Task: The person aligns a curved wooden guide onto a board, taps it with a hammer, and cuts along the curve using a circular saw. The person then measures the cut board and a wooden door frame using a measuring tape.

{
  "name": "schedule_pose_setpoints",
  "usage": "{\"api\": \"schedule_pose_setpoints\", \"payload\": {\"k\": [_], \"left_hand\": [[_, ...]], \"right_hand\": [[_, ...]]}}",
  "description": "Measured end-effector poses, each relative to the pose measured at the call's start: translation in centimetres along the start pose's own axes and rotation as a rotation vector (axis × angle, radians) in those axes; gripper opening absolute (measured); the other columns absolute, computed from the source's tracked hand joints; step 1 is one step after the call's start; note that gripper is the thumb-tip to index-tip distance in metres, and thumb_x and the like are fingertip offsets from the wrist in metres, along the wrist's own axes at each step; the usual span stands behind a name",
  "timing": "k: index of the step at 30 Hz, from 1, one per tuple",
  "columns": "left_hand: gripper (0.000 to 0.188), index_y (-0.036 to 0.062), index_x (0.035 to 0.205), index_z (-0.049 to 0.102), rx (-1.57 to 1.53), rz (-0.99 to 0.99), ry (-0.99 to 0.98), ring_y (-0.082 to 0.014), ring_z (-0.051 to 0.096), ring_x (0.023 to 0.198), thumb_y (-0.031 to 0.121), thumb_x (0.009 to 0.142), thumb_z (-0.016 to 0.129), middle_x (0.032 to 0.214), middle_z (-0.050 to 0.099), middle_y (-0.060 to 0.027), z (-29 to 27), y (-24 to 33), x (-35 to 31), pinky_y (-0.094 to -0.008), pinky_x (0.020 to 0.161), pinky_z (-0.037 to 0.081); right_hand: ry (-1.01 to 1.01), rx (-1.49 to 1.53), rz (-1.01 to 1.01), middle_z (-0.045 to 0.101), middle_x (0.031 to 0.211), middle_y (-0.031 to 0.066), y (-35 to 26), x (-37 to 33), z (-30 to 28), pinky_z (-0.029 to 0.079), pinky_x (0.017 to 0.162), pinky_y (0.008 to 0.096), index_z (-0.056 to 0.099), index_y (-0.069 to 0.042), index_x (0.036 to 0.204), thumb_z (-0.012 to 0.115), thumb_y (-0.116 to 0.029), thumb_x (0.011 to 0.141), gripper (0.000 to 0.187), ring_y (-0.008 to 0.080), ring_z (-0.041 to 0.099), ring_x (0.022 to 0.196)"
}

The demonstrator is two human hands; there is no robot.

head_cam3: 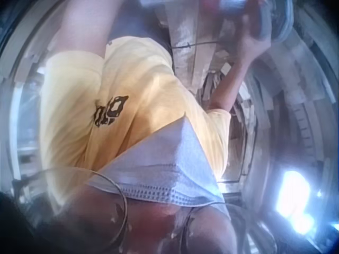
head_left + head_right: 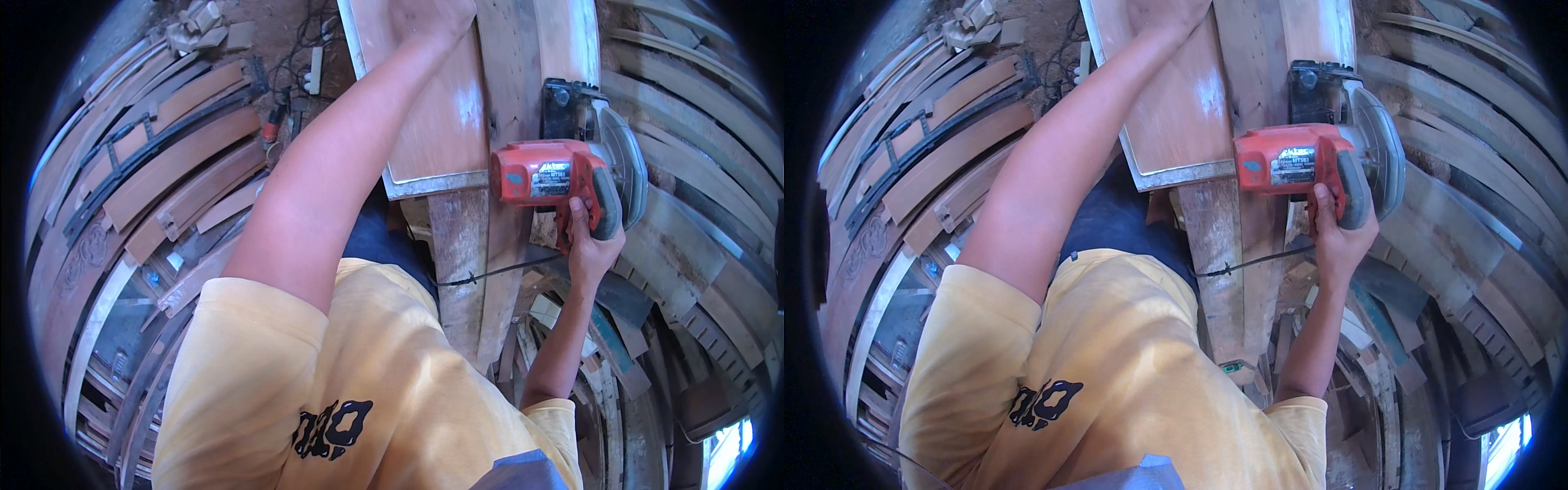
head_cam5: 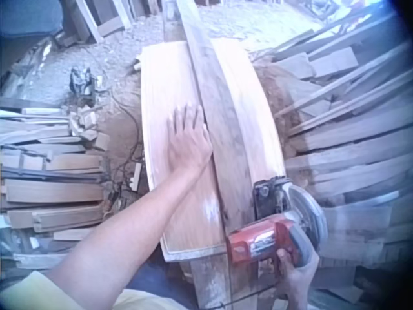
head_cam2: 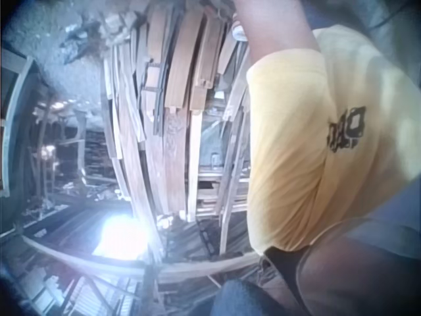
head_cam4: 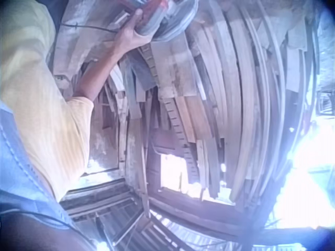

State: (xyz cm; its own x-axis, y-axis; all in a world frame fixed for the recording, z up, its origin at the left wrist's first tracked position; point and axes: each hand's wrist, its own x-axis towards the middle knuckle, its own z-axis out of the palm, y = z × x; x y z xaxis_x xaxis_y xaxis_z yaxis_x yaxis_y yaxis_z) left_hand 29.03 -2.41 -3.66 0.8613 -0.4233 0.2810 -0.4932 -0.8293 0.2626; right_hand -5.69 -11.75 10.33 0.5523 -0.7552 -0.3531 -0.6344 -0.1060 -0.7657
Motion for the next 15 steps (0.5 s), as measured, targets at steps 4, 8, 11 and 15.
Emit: {"api": "schedule_pose_setpoints", "payload": {"k": [4, 8, 11, 15], "left_hand": [[0.053, 0.0075, 0.15, 0.05, 0.014, 0.015, -0.026, -0.0345, 0.033, 0.15, 0.03, 0.102, 0.045, 0.159, 0.043, -0.0146, -0.2, 0.1, 0.1, -0.0508, 0.126, 0.019], [0.053, 0.007, 0.15, 0.05, -0.006, 0.013, -0.035, -0.0346, 0.033, 0.15, 0.029, 0.101, 0.046, 0.158, 0.044, -0.0148, -0.4, 0.2, 0.2, -0.0507, 0.126, 0.019], [0.053, 0.0071, 0.149, 0.05, -0.015, 0.015, -0.016, -0.035, 0.033, 0.15, 0.028, 0.101, 0.046, 0.158, 0.044, -0.0148, -0.4, 0.1, 0.2, -0.0505, 0.126, 0.018], [0.053, 0.007, 0.15, 0.05, -0.012, 0.01, -0.042, -0.0352, 0.033, 0.15, 0.028, 0.101, 0.047, 0.158, 0.043, -0.0152, -0.5, 0.2, 0.2, -0.0507, 0.126, 0.018]], "right_hand": [[-0.003, -0.031, -0.032, 0.07, 0.097, 0.0034, 0.1, 1.1, 0.2, 0.052, 0.08, 0.0282, 0.07, 0.002, 0.119, 0.082, -0.014, 0.089, 0.036, 0.0106, 0.063, 0.086], [-0.009, -0.036, -0.046, 0.069, 0.096, 0.0029, -0.6, 2.0, 0.7, 0.052, 0.078, 0.0277, 0.069, 0.002, 0.118, 0.081, -0.013, 0.089, 0.035, 0.0101, 0.062, 0.084], [-0.035, 0.035, 0.071, 0.068, 0.095, 0.0023, -1.7, 2.6, 1.1, 0.052, 0.075, 0.0269, 0.069, 0.001, 0.117, 0.081, -0.012, 0.089, 0.033, 0.0094, 0.061, 0.081], [-0.025, 0.046, -0.006, 0.067, 0.093, 0.0015, -1.8, 3.4, 1.5, 0.051, 0.073, 0.0262, 0.069, 0.001, 0.116, 0.081, -0.011, 0.089, 0.031, 0.0087, 0.06, 0.079]]}}
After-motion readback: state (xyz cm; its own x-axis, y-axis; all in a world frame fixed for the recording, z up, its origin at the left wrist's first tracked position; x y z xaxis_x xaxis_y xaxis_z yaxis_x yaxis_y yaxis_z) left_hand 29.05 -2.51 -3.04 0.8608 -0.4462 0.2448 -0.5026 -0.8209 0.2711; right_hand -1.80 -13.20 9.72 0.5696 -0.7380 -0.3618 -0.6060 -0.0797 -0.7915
